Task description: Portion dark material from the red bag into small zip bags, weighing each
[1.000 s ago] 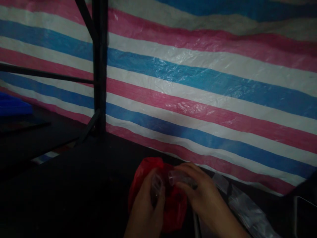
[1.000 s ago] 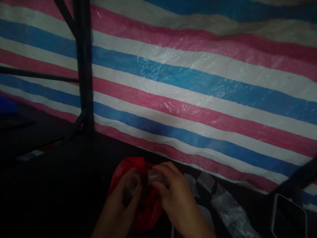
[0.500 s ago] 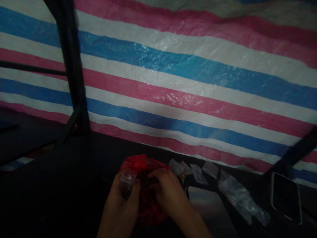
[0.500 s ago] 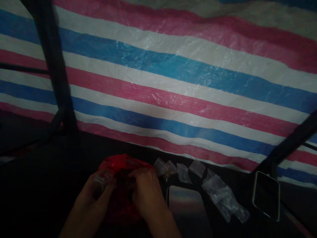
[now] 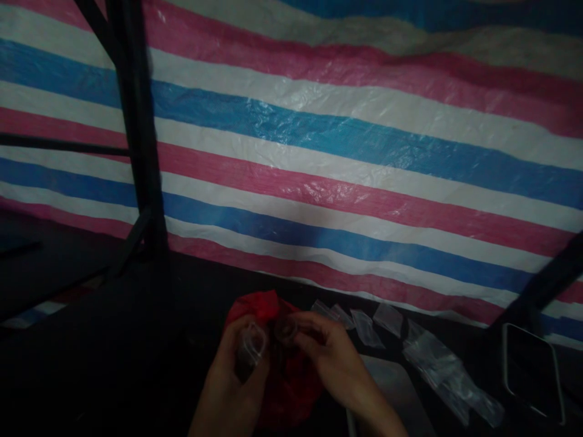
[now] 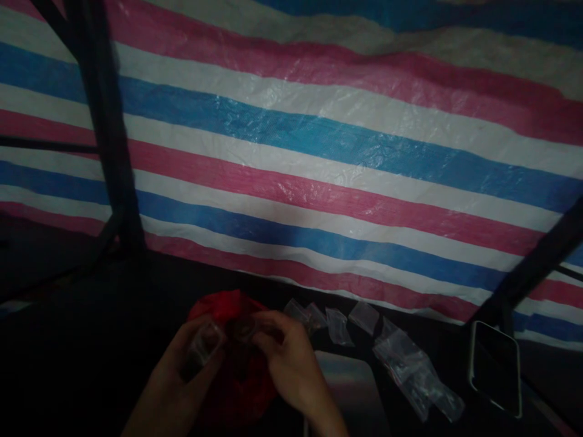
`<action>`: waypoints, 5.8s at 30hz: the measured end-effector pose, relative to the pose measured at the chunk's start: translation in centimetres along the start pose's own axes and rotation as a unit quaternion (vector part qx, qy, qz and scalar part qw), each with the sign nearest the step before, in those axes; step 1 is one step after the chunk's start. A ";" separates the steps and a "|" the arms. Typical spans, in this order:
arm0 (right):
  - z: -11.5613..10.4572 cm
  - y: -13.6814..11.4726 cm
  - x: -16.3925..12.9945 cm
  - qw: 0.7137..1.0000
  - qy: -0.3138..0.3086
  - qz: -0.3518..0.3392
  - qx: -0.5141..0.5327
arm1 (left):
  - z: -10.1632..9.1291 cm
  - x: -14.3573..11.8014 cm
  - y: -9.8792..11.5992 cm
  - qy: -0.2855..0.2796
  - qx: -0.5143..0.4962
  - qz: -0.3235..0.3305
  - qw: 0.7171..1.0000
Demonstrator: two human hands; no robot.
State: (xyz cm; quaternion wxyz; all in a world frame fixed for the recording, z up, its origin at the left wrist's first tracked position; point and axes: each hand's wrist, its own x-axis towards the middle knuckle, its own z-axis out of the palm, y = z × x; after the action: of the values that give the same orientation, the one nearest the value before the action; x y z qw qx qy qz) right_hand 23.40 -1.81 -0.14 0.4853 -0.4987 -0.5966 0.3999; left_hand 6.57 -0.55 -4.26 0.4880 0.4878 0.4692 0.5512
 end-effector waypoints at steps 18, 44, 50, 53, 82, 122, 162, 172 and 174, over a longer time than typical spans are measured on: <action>0.1 -4.5 -1.7 0.945 0.020 -0.194 -0.263 | 2.5 -1.0 0.4 -0.082 0.070 0.031 0.994; 3.6 0.1 1.5 0.935 -0.010 0.021 -0.353 | -1.3 2.2 0.0 0.110 0.079 -0.052 0.989; 3.4 0.6 1.5 0.965 -0.035 -0.001 -0.260 | -1.2 2.1 -0.2 0.131 0.037 -0.053 0.989; 3.2 1.0 1.6 0.979 -0.041 0.006 -0.202 | -1.1 2.2 -0.3 0.132 -0.002 -0.059 0.990; 0.3 -4.1 -1.6 0.960 0.014 -0.140 -0.241 | 1.3 0.2 -1.3 -0.074 0.097 0.097 0.988; 0.1 -3.2 -2.0 0.983 0.044 -0.056 -0.167 | 0.9 0.6 -0.3 -0.002 0.049 0.080 0.996; 1.7 -3.4 -2.1 0.988 0.147 -0.024 0.033 | 0.8 -2.3 2.1 -0.075 -0.116 -0.019 0.990; 1.8 -1.2 -1.4 0.985 0.157 0.068 -0.039 | 2.8 -4.0 0.8 -0.021 -0.173 -0.228 0.958; 1.6 -0.7 -1.0 0.984 0.143 0.086 -0.063 | 3.2 -4.5 0.7 -0.016 -0.175 -0.257 0.950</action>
State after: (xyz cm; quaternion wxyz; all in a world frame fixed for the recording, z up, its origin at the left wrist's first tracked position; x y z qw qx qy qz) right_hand 21.75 -2.94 0.02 0.4970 -0.6300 -0.4999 0.3259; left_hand 9.96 -4.93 -3.61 0.6982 0.2666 0.4666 0.4730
